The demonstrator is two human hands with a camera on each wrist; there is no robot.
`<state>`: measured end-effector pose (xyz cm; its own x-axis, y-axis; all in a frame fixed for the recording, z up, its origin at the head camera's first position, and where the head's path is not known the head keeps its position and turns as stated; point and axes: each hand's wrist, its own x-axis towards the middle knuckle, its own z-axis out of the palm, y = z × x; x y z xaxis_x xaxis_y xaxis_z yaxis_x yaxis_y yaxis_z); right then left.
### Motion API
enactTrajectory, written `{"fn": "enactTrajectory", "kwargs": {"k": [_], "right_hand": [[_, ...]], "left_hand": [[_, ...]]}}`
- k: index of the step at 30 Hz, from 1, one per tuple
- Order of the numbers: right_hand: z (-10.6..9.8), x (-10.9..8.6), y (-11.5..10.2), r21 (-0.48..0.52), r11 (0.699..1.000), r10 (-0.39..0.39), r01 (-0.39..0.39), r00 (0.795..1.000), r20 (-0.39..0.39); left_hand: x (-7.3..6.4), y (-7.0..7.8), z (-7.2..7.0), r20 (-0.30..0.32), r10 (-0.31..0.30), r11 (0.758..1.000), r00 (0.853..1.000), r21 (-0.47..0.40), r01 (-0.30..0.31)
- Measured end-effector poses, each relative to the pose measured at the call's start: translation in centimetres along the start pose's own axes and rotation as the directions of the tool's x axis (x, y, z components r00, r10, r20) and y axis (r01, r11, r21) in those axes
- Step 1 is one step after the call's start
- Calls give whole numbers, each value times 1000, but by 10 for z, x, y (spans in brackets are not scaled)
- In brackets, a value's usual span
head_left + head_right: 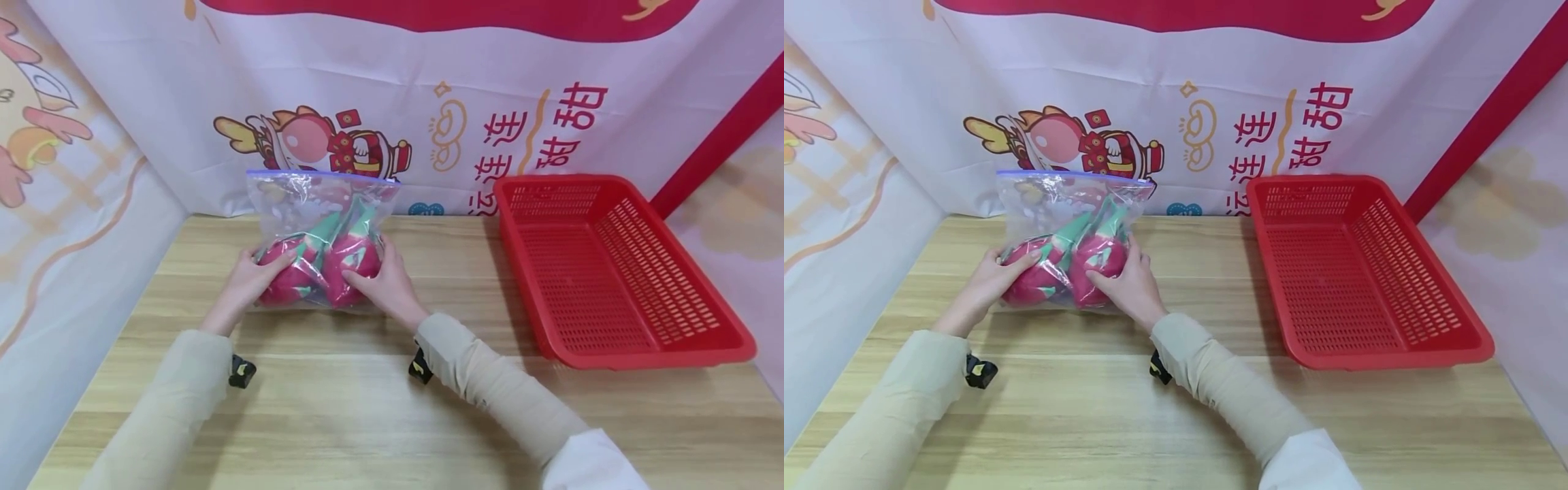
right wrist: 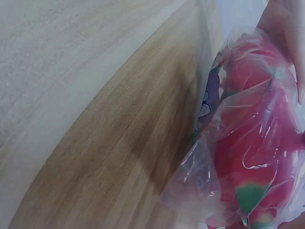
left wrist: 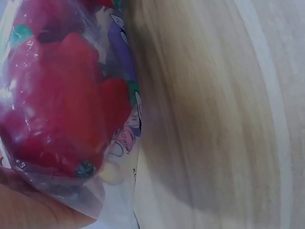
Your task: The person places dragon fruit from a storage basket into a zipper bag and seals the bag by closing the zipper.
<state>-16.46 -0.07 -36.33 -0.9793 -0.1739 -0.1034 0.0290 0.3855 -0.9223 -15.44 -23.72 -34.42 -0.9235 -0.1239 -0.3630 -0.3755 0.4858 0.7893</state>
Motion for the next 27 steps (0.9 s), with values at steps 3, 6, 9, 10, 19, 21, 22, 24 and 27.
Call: {"fn": "enactTrajectory", "kwargs": {"k": [3, 6, 9, 10, 19, 21, 22, 24, 27], "right_hand": [[2, 2, 2, 2, 1000, 0, 0, 1000, -5], [4, 5, 2, -3, 1000, -11, 11, 1000, -3], [6, 7, 3, -16, 1000, -20, 20, 1000, 8], [6, 8, 4, -15, 1000, -22, 22, 1000, 12], [6, 17, 5, -9, 1000, 14, -14, 1000, 24], [5, 17, 5, -30, 999, 21, -20, 999, 36], [4, 17, 5, -46, 999, 27, -25, 999, 44], [1, 18, 4, -82, 996, 32, -27, 998, 63], [-3, 17, -1, -160, 986, 57, -43, 995, 84]], "left_hand": [[2, -4, -1, -10, -2, 1000, 1000, 11, 2], [6, -7, -2, -17, -27, 999, 999, 25, 27], [10, -8, 0, -34, -46, 999, 998, 7, 46], [11, -8, 0, -41, -50, 999, 998, 2, 50], [17, -2, 0, -30, -60, 992, 998, 106, 63], [18, 0, -1, -9, -62, 990, 998, 126, 63], [17, 1, -2, 5, -65, 989, 998, 134, 64], [17, 3, -4, 42, -78, 989, 996, 126, 72], [15, 7, -5, 80, -81, 993, 994, 97, 73]]}}
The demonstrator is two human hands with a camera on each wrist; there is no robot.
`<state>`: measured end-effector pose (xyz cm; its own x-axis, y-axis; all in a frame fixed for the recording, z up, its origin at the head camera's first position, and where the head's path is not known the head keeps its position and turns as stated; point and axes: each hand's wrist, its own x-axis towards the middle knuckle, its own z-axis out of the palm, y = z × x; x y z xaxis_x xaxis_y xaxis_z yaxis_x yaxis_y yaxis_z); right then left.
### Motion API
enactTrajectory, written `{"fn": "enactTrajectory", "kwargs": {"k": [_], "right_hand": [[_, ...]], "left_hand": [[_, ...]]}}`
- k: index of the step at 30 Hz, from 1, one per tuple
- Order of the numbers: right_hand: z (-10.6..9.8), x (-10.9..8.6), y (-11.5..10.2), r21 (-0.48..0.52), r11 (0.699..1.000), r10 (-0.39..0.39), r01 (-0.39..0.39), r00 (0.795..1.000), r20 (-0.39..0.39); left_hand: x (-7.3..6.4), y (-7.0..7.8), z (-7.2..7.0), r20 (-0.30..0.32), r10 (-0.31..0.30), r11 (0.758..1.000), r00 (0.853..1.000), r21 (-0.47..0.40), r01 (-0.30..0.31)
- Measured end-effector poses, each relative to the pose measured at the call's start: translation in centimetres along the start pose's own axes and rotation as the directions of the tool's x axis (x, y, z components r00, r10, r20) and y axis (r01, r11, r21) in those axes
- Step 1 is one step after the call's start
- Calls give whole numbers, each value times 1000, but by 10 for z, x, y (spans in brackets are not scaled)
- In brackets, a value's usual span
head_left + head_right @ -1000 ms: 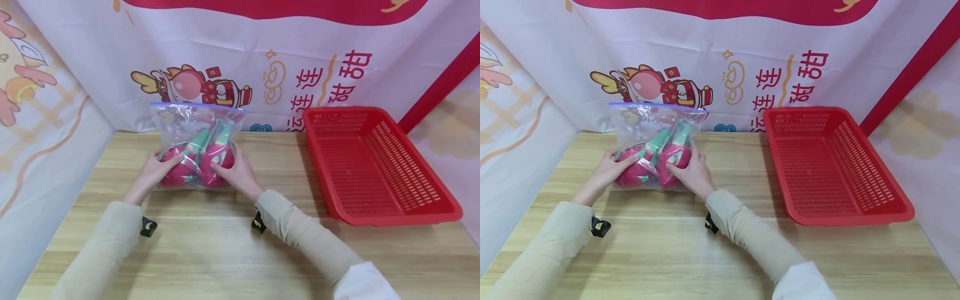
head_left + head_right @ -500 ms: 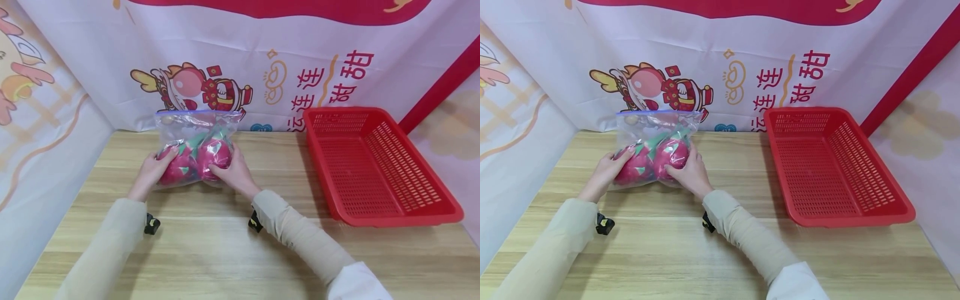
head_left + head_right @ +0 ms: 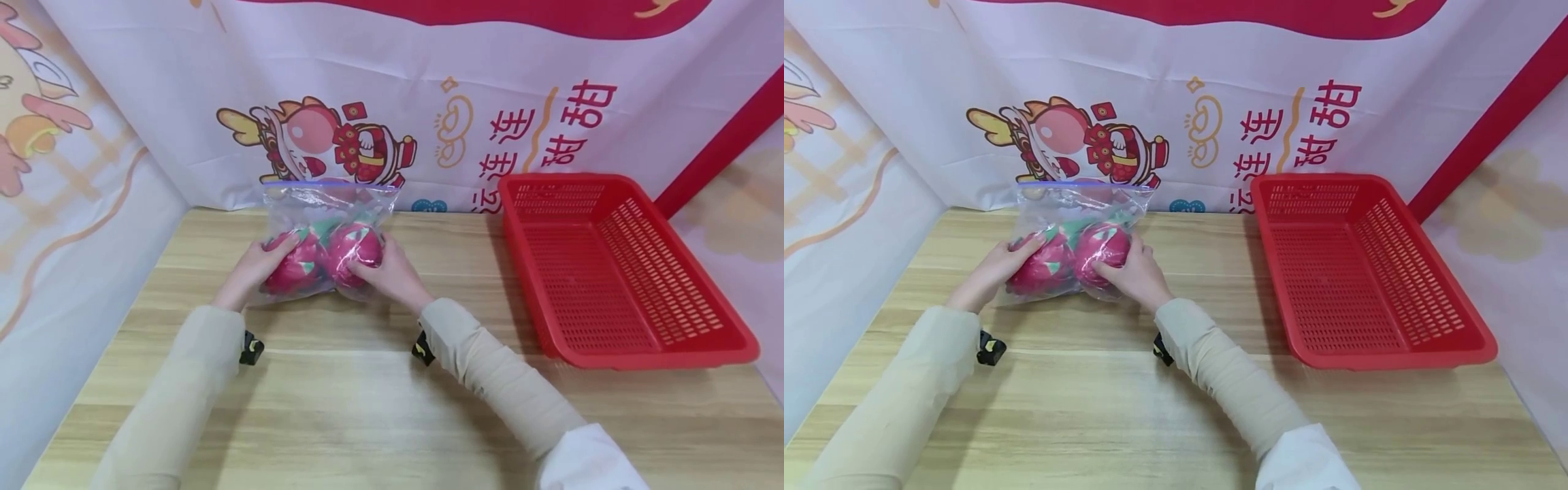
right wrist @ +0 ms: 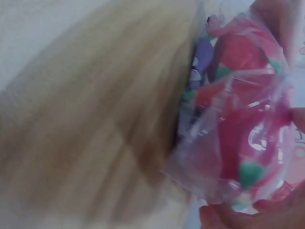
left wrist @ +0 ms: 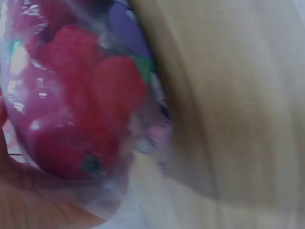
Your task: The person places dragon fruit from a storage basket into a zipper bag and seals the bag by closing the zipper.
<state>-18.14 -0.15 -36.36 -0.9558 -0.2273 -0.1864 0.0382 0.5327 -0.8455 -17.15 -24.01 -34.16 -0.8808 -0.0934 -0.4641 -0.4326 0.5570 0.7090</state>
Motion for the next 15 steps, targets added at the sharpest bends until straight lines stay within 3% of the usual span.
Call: {"fn": "enactTrajectory", "kwargs": {"k": [3, 7, 10, 15], "right_hand": [[-9, 0, -7, -54, 999, -6, 6, 1000, -4], [-29, 1, -22, -54, 998, -16, 14, 999, -46], [-49, 3, -36, -46, 999, -16, 11, 995, -95], [-89, 4, -61, -44, 999, -29, 21, 984, -177]], "left_hand": [[-2, 9, -1, 22, 7, 1000, 1000, -6, -7], [-4, 28, -4, 20, 45, 996, 999, 80, -47], [-5, 45, -2, -44, 110, 984, 993, 149, -102], [-4, 76, 1, -180, 133, 964, 975, 250, -85]]}}
